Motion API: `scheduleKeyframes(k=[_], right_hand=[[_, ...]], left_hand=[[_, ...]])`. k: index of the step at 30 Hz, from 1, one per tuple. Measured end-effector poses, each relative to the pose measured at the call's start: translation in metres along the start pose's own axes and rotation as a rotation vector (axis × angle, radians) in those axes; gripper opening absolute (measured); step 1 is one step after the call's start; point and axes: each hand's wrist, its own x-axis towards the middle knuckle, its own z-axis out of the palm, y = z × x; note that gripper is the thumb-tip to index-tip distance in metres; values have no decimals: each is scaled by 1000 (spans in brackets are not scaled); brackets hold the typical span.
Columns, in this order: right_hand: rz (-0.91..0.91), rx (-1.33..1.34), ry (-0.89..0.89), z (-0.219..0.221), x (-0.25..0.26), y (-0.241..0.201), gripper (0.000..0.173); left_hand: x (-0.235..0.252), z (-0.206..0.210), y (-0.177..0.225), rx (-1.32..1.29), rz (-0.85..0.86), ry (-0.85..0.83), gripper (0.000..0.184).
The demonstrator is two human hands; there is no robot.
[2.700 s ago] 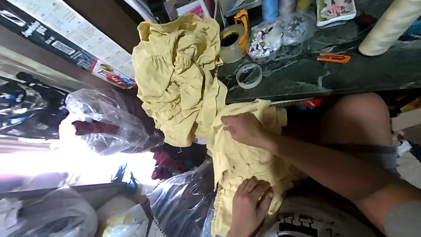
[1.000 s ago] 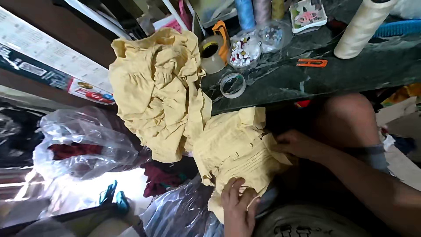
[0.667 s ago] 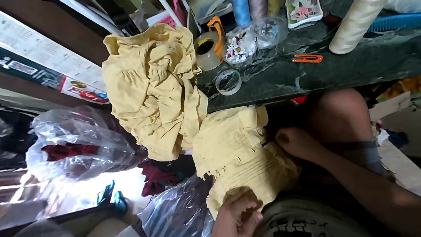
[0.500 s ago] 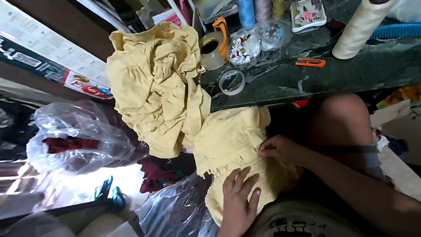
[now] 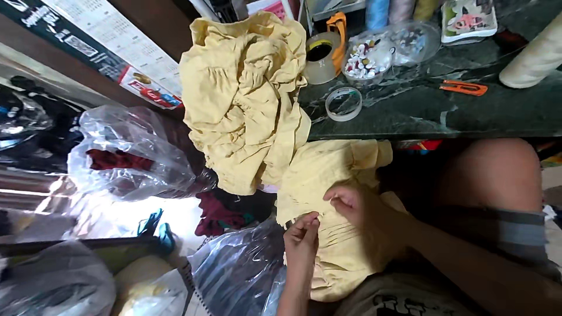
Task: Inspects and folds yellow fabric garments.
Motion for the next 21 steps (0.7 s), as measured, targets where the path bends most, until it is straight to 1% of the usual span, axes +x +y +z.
scheduleKeyframes(k=[2, 4, 7, 9, 11, 13, 16, 19, 21], right_hand=[[59, 60, 99, -19, 4, 5, 21], [99, 120, 211, -40, 1, 7, 13], [134, 173, 335, -61, -10, 13, 12], [163, 191, 323, -68, -21, 17, 11], [188, 209, 297, -72, -31, 21, 10], [226, 242, 273, -76, -38, 26, 9], [273, 285, 244, -81, -42, 36, 8], [290, 225, 241, -86, -44, 42, 9], [288, 183, 280, -89, -46, 44, 8]], left_hand=[[0, -4, 6, -79, -108, -41, 21], [4, -13, 6, 1, -119, -127, 18], [17, -27, -2, 194, 6, -285, 9], [26, -32, -8, 290, 116, -359, 6], [34, -35, -13, 320, 204, -416, 5], [37, -36, -18, 243, 225, -440, 6], [36, -32, -22, 99, 163, -407, 10], [36, -30, -23, -13, 131, -336, 10], [35, -30, -22, -64, 111, -312, 11]])
